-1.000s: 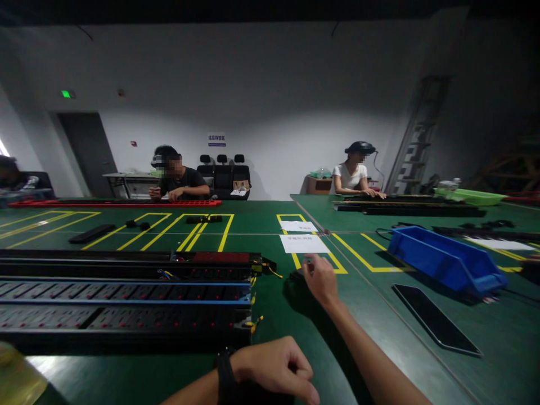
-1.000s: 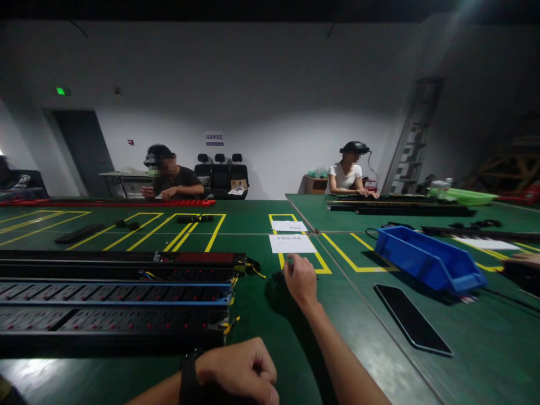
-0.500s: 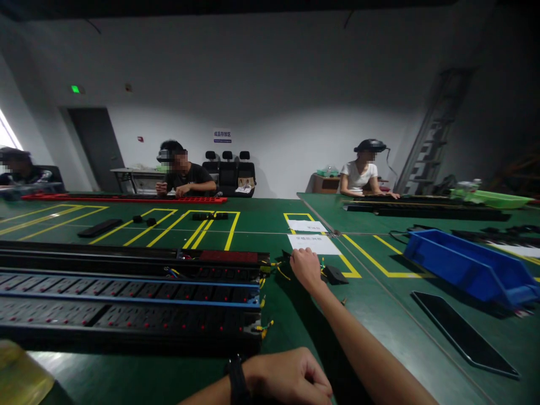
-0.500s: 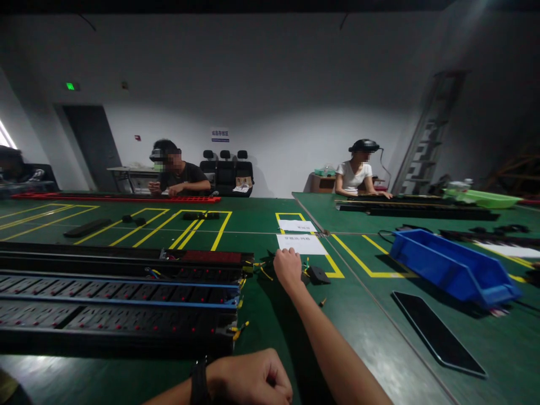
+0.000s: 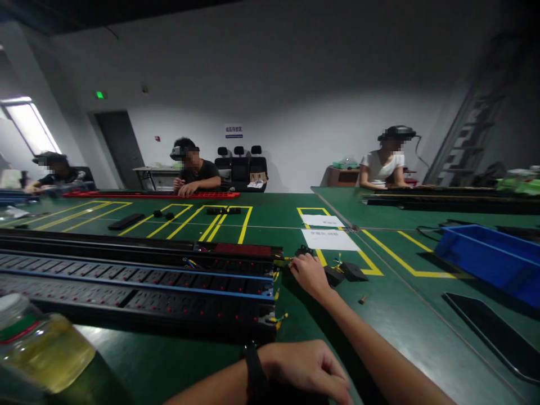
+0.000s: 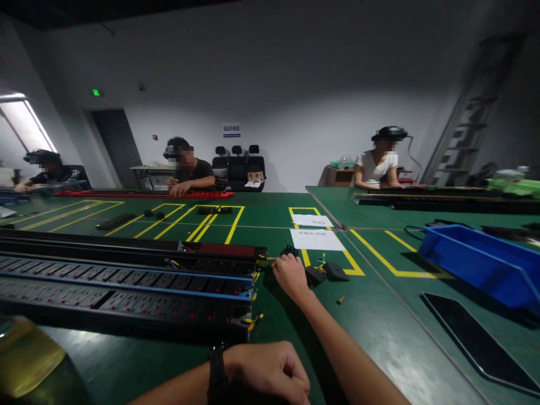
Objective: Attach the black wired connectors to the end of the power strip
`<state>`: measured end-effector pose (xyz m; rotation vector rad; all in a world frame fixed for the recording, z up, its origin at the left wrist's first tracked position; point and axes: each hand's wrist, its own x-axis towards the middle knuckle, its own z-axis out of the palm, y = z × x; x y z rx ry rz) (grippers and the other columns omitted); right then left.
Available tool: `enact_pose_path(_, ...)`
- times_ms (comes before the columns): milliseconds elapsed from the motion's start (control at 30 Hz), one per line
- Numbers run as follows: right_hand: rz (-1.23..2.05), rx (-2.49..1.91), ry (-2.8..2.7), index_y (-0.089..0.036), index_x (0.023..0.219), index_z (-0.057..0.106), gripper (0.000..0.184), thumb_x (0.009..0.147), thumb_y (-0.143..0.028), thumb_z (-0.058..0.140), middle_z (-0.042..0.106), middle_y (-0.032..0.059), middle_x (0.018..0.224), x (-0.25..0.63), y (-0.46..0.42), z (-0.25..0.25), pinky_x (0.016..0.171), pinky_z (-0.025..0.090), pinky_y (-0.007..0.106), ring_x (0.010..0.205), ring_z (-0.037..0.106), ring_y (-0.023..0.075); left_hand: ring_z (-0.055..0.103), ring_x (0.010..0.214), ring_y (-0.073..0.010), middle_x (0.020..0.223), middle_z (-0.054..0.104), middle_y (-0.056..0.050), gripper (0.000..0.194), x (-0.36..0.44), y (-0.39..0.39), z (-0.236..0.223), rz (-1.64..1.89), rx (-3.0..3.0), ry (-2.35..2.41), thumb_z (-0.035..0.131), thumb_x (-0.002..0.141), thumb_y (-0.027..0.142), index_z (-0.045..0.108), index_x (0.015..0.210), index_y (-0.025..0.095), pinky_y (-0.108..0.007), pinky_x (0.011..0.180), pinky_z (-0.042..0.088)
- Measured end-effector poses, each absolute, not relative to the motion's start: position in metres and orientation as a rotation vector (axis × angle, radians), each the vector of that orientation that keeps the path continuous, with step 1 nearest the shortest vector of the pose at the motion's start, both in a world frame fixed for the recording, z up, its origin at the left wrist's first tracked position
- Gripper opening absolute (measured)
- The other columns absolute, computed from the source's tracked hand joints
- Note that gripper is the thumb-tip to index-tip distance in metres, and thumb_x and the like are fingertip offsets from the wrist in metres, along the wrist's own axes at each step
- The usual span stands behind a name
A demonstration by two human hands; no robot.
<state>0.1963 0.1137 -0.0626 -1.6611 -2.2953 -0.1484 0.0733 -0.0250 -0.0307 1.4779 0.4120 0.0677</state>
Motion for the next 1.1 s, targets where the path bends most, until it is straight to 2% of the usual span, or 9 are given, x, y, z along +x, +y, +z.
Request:
enact_pose_path(333,0.073,-1.568,-2.22,-0.02,0.083,0.074,0.035,0.102,-0.032,0.047,0.074,0.0068,0.089,0.202,0.099,-0.064,0.083,0.043,0.028,0.089,0.064,0.021,0.02,0.05,-0.0059,0.051,0.025,0.009,0.067,0.073,-0.025,-0.035,0.059,1.467,0.403,0.084,0.066,0.059,0.032,0.049,0.019,-0.031,0.049,0.014)
enact_pose_path(533,-0.009,-1.494,-2.291,-0.021,0.079,0.071,0.032,0.1,-0.031,0.049,0.071,0.0069,0.085,0.235,0.066,-0.063,0.077,0.044,0.028,0.086,0.063,0.0213,0.02,0.052,-0.0061,0.051,0.025,0.008,0.069,0.076,-0.023,-0.031,0.077,1.507,0.386,0.082,0.068,0.061,0.03,0.049,0.019,-0.031,0.052,0.016)
enact_pose_path(900,0.151,-1.523,-2.264,-0.021,0.091,0.071,0.023,0.097,-0.032,0.052,0.068,0.0055,0.091,0.251,0.053,-0.067,0.077,0.045,0.026,0.089,0.062,0.0194,0.021,0.049,-0.0067,0.05,0.028,0.008,0.064,0.075,-0.021,-0.025,0.028,1.491,0.423,0.079,0.072,0.059,0.035,0.049,0.019,-0.032,0.051,0.014)
enact_pose_path(1100,0.083,-1.503,-2.276,-0.021,0.092,0.071,0.026,0.099,-0.033,0.049,0.068,0.0065,0.093,0.25,0.048,-0.063,0.074,0.044,0.027,0.089,0.063,0.02,0.02,0.052,-0.0069,0.05,0.025,0.008,0.067,0.077,-0.025,-0.021,0.018,1.522,0.419,0.08,0.069,0.062,0.033,0.048,0.019,-0.031,0.053,0.014)
